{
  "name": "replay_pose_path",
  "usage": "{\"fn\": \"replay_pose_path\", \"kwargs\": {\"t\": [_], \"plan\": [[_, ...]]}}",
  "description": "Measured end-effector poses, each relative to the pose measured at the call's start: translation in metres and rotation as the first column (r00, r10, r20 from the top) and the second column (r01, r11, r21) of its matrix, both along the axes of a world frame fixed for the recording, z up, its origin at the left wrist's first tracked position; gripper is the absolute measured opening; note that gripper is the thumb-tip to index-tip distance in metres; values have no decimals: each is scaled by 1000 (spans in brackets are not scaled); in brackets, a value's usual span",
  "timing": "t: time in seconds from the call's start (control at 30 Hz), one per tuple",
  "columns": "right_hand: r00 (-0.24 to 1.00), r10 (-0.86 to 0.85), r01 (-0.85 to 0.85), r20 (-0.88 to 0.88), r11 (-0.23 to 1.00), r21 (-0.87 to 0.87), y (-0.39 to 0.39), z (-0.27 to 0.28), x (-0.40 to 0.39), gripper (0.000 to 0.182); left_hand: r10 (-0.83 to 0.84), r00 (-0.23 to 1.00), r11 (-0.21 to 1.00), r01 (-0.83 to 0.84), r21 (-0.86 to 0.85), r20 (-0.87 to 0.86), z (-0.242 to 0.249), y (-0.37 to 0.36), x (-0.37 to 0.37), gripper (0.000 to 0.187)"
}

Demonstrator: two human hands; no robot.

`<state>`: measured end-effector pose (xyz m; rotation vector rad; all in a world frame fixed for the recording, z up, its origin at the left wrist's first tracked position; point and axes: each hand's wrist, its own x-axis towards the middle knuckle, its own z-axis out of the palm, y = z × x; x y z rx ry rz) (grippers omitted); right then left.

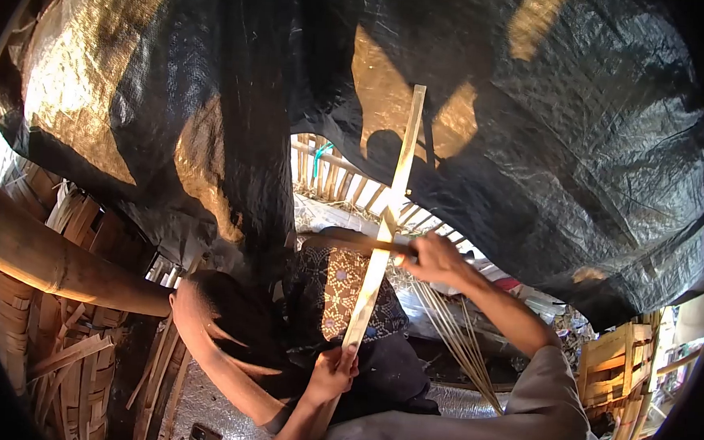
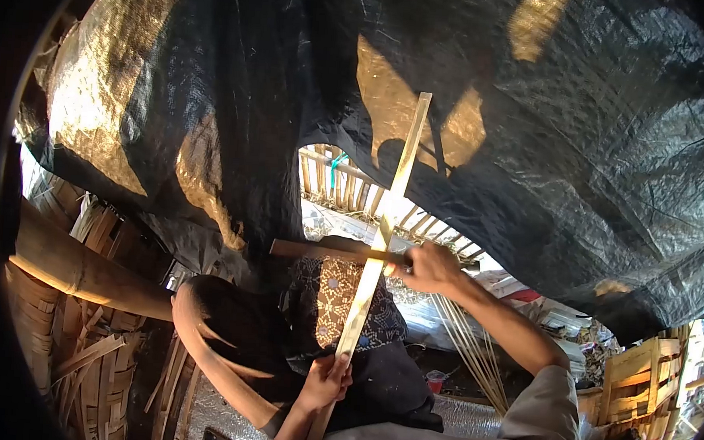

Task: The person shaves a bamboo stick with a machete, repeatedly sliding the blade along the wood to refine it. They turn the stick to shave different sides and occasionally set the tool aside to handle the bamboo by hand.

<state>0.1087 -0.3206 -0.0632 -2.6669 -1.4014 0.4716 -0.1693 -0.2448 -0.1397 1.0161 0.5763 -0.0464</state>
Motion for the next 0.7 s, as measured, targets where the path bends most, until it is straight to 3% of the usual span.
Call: {"fn": "replay_pose_path", "kwargs": {"t": [0.03,0.07,0.13,0.17,0.2,0.23,0.27,0.3,0.33,0.4,0.47,0.53,0.6,0.7], "plan": [[992,119,-120,28,992,43,-3,-5,-13,73,-3,1000,1000,3,-1,-4,2,-1,-1,40],[976,200,-204,86,978,46,-7,-7,-28,63,-3,1000,1000,3,-7,-7,4,-1,-3,39],[900,360,-355,244,932,-65,-5,0,-41,75,-1,1000,1000,1,-15,-5,6,0,-1,39],[889,367,-351,275,930,-106,-4,-2,-35,83,-2,1000,1000,2,-13,-6,4,0,-1,39],[882,362,-343,302,932,-116,-2,0,-22,77,1,1000,998,-3,65,22,1,0,-3,39],[939,174,-184,297,983,7,3,3,-4,71,-1,999,991,-6,136,47,-1,-3,-5,39],[982,-153,153,107,988,16,15,16,13,61,-8,999,992,3,127,39,0,-5,-5,39],[929,-277,237,245,955,180,18,-2,53,55,2,1000,992,-5,129,26,4,-5,0,39],[933,-243,173,265,949,262,12,-23,72,54,13,1000,990,-15,140,17,8,-3,2,39],[936,-275,236,220,953,189,16,3,52,66,6,1000,995,-9,100,31,9,1,7,38],[943,-210,151,258,961,232,8,1,46,66,52,998,995,-54,84,20,7,-5,0,37],[982,-177,176,66,984,17,11,7,35,66,52,999,997,-52,65,1,7,-3,0,37],[993,96,-99,73,995,34,4,3,6,72,28,1000,1000,-28,3,2,5,-3,-3,37],[890,408,-407,203,912,-46,3,3,-27,81,14,1000,1000,-14,0,-1,8,-2,-4,37]]}}
